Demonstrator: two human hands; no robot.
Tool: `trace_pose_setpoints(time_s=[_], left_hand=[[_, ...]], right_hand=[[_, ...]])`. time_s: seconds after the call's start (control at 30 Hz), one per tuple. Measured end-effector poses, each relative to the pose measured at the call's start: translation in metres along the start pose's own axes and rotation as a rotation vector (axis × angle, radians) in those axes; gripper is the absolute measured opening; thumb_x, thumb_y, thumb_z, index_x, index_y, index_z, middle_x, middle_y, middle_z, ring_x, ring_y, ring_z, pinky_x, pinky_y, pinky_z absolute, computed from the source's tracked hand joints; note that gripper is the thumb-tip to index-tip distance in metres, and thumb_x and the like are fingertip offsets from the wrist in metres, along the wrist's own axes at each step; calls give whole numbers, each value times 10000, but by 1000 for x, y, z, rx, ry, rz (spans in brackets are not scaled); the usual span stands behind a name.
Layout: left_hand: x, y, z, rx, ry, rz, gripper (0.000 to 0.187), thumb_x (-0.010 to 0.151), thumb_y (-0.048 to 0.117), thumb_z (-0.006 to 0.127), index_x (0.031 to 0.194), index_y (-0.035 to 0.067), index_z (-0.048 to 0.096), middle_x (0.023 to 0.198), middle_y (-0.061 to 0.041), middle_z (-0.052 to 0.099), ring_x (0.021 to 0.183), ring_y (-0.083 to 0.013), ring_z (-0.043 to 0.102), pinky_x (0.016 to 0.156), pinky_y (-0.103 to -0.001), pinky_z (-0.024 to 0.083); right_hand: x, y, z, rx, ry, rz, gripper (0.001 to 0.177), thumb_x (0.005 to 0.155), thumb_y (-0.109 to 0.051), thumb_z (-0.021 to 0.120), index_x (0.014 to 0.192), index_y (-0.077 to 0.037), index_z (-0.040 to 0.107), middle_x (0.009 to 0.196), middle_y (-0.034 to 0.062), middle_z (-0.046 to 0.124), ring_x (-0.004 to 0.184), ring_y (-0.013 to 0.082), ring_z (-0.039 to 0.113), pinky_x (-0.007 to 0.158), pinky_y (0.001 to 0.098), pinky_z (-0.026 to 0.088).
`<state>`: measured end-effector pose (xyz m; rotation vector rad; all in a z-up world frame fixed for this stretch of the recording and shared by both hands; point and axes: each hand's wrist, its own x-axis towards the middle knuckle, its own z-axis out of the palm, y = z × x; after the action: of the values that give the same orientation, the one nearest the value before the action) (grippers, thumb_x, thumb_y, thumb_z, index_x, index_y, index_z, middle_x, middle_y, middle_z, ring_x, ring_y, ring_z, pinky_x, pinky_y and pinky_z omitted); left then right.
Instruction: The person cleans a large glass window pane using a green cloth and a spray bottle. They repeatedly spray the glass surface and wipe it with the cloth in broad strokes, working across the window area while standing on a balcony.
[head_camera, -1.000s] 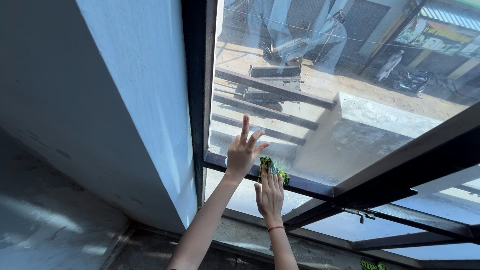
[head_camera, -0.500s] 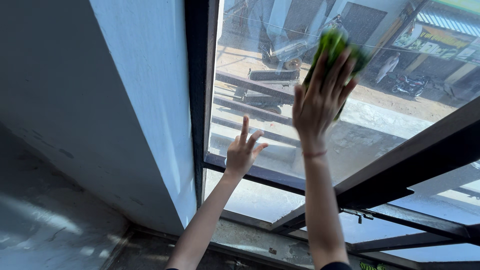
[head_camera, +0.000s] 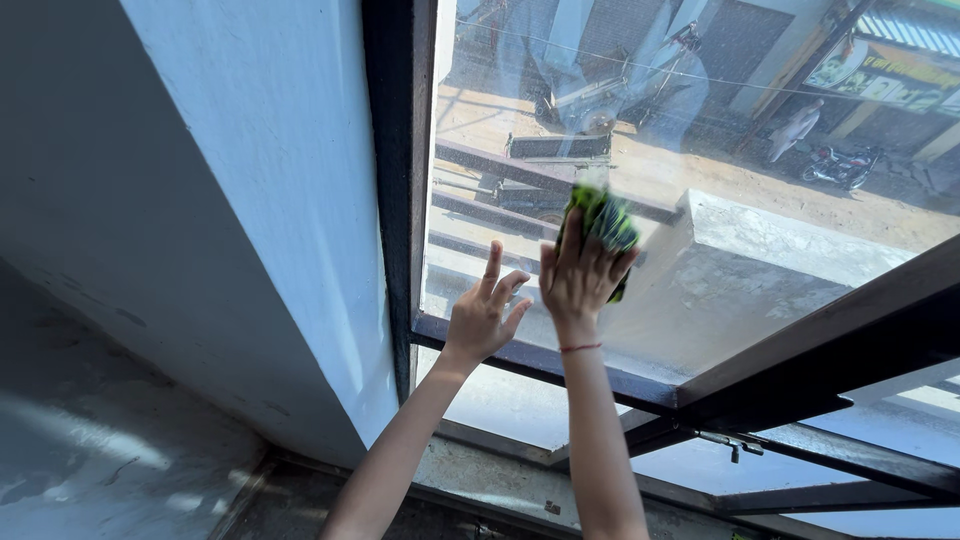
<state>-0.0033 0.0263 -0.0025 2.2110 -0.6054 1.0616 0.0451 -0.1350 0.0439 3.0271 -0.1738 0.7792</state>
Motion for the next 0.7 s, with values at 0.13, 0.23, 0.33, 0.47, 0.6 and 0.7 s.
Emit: trace_pose_setpoints(time_s=[0.13,0.23,0.33,0.47,0.6,0.7], left_hand=[[1,-1,3,63,-29,16,455,927,315,717,1342,290,530,1683,-139,105,819,-226,726,667,-298,607],[-3,-5,7,63,-46,16,446,958,303,711,1354,250,514,1689,-143,88,827,-212,726,662,-290,605],[-5,-9,10,37,-77,-8,442,966,254,716,1349,229,497,1693,-162,98,807,-201,718,649,-276,600],[-5,-7,10,32,-21,30,475,934,219,726,1345,231,488,1692,-168,106,847,-211,726,681,-274,608],[-3,-1,4,48,-1,29,476,912,229,743,1317,236,493,1687,-162,124,839,-217,727,694,-297,610],[-3,1,3,47,5,36,468,921,235,743,1317,237,492,1685,-174,125,830,-213,725,690,-296,612]], right_hand=[[-43,6,60,10,298,-175,637,1087,-529,240,1639,-211,259,1689,118,233,1538,356,142,1232,551,-91],[-76,8,80,86,266,-216,598,1093,-490,250,1628,-223,254,1694,73,213,1567,326,132,1263,531,-50],[-108,7,85,172,147,-223,574,1071,-454,245,1596,-224,279,1662,59,259,1546,308,161,1275,526,9],[-149,1,84,238,210,-288,591,1091,-439,240,1586,-125,316,1629,170,386,1527,328,244,1270,480,116],[-179,-11,74,234,-61,-165,632,1059,-478,232,1586,-135,291,1580,81,385,1493,239,243,1282,433,101],[-179,-14,69,241,-103,-113,649,1053,-472,195,1596,-123,257,1596,82,359,1496,245,225,1292,431,54]])
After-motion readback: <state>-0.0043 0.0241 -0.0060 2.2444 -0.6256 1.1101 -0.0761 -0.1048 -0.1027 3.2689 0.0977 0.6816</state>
